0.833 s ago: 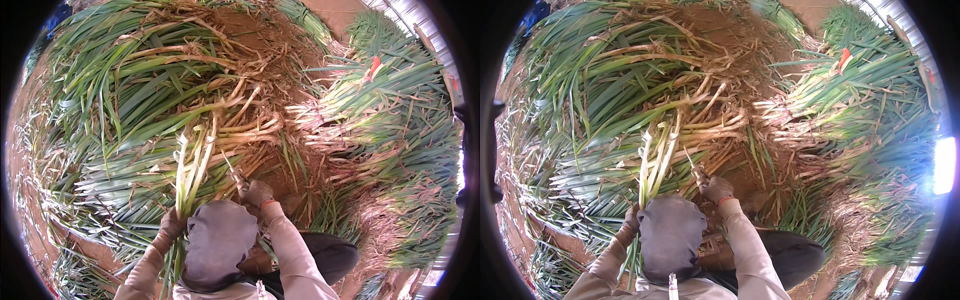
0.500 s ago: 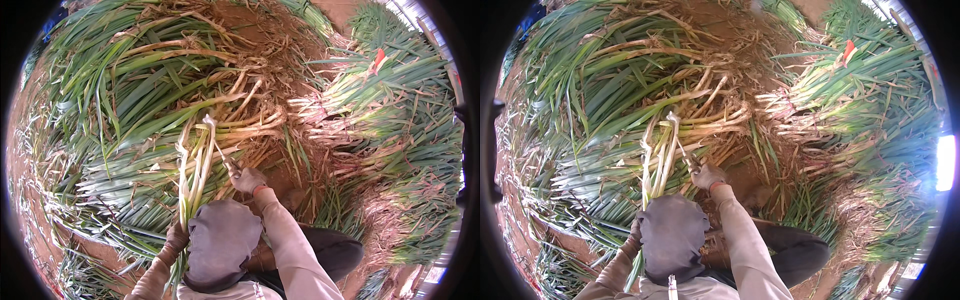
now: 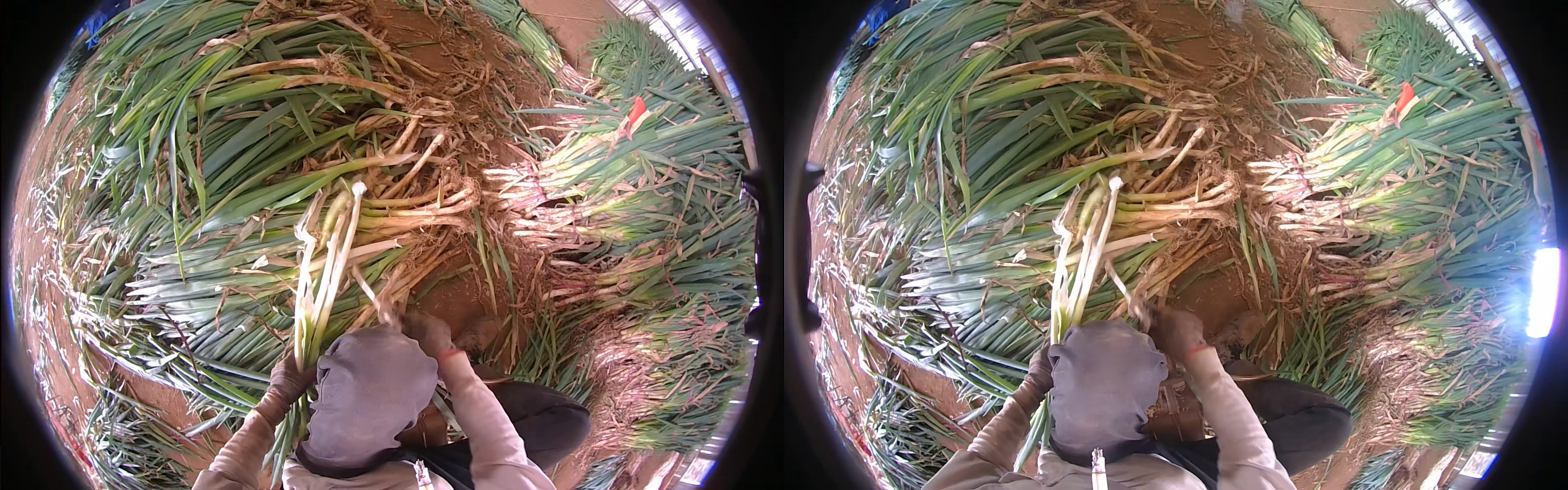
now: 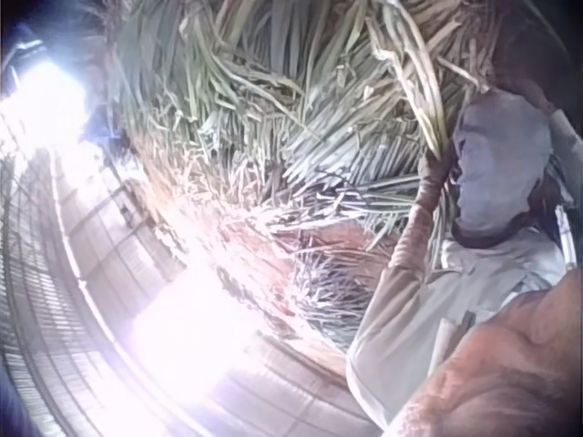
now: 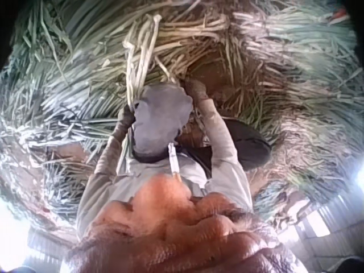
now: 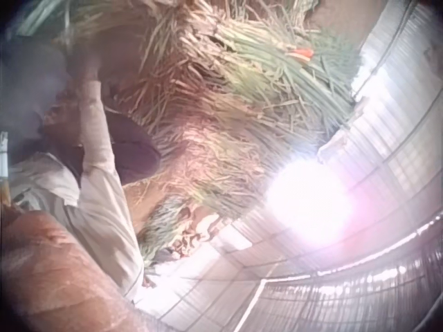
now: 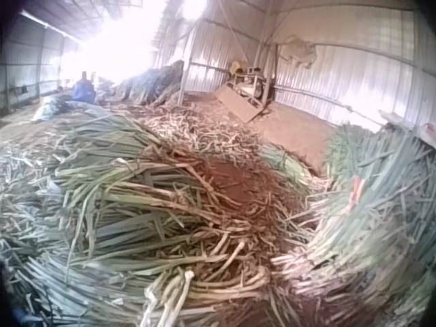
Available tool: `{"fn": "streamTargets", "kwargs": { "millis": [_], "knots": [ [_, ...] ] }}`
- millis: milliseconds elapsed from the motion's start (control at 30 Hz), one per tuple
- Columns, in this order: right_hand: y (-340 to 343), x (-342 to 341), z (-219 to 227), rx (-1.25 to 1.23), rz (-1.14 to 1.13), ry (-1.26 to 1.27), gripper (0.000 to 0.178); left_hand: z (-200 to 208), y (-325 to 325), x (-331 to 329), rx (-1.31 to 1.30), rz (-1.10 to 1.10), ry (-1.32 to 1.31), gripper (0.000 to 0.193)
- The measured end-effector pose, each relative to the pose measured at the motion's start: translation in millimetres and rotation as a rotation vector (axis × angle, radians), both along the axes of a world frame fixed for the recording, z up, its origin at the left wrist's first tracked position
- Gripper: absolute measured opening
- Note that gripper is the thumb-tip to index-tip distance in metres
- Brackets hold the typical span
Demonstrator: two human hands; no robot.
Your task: The person sits on the ground and uses a knife to trim the root ends of harvested onions. They hold a bundle of onions in one hand and cut the roots with the other, then place the trimmed onions aside.
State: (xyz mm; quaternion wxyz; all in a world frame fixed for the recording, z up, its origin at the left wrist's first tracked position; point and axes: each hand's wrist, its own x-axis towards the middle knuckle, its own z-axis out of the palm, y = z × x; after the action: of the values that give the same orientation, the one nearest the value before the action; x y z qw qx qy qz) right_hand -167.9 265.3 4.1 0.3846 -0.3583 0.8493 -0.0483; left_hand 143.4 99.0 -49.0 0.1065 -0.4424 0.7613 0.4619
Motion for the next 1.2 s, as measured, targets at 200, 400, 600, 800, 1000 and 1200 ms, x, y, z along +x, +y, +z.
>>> {"fn": "streamTargets", "kwargs": {
  "millis": [200, 400, 600, 800, 1000, 1200],
  "knots": [
    [5, 3, 8, 0.12, 0.13, -0.094, 0.043, -111, 15, 61, 0.164, 0.218, 0.164, 0.048],
    [-18, -31, 13, 0.097, -0.103, -0.075, 0.053, 1, 3, 1, 0.002, -0.11, -0.007, 0.058],
    [-13, 5, 4, 0.022, -0.064, -0.113, 0.051, 116, -12, 59, 0.062, 0.144, 0.088, 0.045],
    [11, -2, 8, 0.033, -0.105, -0.055, 0.049, 232, -30, 91, 0.009, 0.42, 0.403, 0.031],
    [31, -8, 4, 0.033, -0.135, -0.013, 0.047, 318, -100, 143, -0.458, 0.798, 0.844, 0.033],
    [50, -2, -23, -0.009, -0.16, -0.033, 0.046, 396, -282, 296, -0.732, 0.963, 0.785, 0.045]
  ]
}}
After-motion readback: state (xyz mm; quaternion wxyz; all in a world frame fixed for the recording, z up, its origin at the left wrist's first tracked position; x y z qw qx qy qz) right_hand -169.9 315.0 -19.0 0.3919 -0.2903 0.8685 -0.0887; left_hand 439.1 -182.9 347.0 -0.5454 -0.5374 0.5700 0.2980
